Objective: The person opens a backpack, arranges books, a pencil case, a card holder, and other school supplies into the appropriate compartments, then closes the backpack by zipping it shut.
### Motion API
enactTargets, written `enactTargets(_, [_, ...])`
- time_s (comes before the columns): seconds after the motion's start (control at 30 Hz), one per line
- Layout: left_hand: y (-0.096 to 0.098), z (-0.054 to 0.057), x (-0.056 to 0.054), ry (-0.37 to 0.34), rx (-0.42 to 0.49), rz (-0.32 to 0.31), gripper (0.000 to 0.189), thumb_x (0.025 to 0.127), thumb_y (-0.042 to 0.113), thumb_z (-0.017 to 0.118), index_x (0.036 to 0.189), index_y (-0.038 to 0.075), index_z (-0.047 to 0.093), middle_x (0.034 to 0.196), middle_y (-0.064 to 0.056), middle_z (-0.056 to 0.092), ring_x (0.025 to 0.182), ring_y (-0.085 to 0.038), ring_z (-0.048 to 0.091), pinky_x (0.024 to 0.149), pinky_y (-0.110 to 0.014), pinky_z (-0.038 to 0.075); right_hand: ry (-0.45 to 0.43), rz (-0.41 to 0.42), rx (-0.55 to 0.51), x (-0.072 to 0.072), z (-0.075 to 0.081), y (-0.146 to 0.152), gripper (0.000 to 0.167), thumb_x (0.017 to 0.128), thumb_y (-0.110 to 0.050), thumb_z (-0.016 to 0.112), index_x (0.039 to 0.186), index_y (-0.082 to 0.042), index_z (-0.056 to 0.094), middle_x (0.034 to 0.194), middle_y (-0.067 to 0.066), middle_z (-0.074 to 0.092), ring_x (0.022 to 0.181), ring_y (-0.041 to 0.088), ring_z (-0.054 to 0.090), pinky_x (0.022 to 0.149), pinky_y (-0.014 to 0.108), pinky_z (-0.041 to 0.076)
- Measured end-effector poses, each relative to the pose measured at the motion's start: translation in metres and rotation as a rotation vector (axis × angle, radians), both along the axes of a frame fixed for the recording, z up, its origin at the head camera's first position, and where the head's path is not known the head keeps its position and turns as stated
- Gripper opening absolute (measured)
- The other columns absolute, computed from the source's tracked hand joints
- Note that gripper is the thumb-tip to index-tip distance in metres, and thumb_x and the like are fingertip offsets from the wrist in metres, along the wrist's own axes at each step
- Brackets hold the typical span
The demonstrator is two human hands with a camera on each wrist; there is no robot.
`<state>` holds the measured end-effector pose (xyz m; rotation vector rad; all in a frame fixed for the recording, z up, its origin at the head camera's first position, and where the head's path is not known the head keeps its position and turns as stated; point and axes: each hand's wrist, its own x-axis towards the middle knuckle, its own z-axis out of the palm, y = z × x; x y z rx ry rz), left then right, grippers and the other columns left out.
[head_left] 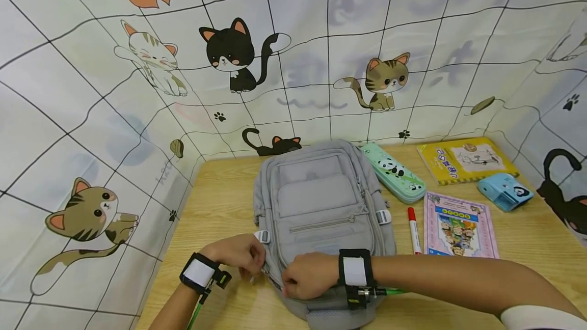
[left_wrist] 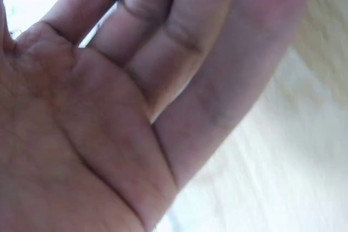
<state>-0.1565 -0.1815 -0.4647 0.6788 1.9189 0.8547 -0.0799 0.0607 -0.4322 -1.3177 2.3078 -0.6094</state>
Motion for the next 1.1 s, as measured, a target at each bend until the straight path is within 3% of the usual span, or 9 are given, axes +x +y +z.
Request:
enactTargets(0.13, [-0.01, -0.002, -0.007, 0.115, -0.032, 0.033, 0.006, 0.073, 0.007, 0.067, 0.072, 0.011, 0.062, 0.066, 0.001, 0.062, 0.058, -0.02, 0.061, 0.05, -0.042, 0.052, 0.033, -0.01, 0.012, 0.001, 0.0, 0.0, 0.032, 0.091, -0.03, 0.053, 0.06, -0.023, 0.049, 0.047, -0.014, 0.033, 0.039, -0.003, 0.031, 0.037, 0.014, 0.028])
enactTargets(0.33, [-0.022, -0.012, -0.017, 0.196, -0.03, 0.044, 0.005, 0.078, 0.011, 0.068, 0.078, 0.011, 0.063, 0.073, -0.002, 0.063, 0.059, -0.013, 0.057, 0.052, -0.034, 0.05, 0.059, -0.021, 0.026, 0.003, -0.001, -0.002, 0.032, 0.09, -0.031, 0.055, 0.059, -0.023, 0.05, 0.048, -0.015, 0.036, 0.04, -0.004, 0.033, 0.038, 0.014, 0.029])
enactTargets(0.5, [-0.026, -0.017, -0.033, 0.205, -0.006, 0.062, 0.005, 0.082, 0.014, 0.067, 0.085, 0.011, 0.063, 0.08, -0.002, 0.064, 0.066, -0.011, 0.058, 0.059, -0.028, 0.049, 0.038, -0.024, 0.021, 0.002, 0.003, -0.001, 0.03, 0.09, -0.03, 0.056, 0.061, -0.024, 0.051, 0.05, -0.016, 0.04, 0.041, -0.005, 0.034, 0.039, 0.013, 0.03])
enactTargets(0.8, [-0.02, -0.015, -0.072, 0.202, 0.054, 0.083, 0.003, 0.081, 0.013, 0.067, 0.083, 0.013, 0.07, 0.079, -0.002, 0.067, 0.064, -0.013, 0.056, 0.06, -0.034, 0.049, 0.011, -0.06, 0.015, -0.004, 0.015, 0.003, 0.034, 0.09, -0.027, 0.056, 0.058, -0.022, 0.045, 0.049, -0.015, 0.035, 0.041, -0.004, 0.031, 0.038, 0.014, 0.028])
enactTargets(0.93, [-0.023, -0.018, -0.078, 0.229, 0.034, 0.084, 0.004, 0.082, 0.015, 0.066, 0.082, 0.013, 0.069, 0.08, -0.001, 0.067, 0.066, -0.016, 0.058, 0.06, -0.033, 0.049, 0.02, -0.053, 0.015, -0.003, 0.015, 0.002, 0.034, 0.089, -0.028, 0.056, 0.058, -0.022, 0.045, 0.049, -0.016, 0.035, 0.041, -0.005, 0.031, 0.038, 0.014, 0.028])
enactTargets(1.1, [-0.033, -0.026, -0.077, 0.228, 0.036, 0.15, 0.005, 0.084, 0.017, 0.065, 0.083, 0.016, 0.07, 0.084, -0.002, 0.068, 0.072, -0.019, 0.064, 0.066, -0.033, 0.052, 0.029, -0.039, 0.024, 0.0, 0.012, -0.002, 0.034, 0.089, -0.028, 0.056, 0.058, -0.023, 0.046, 0.05, -0.016, 0.036, 0.041, -0.004, 0.032, 0.038, 0.014, 0.029])
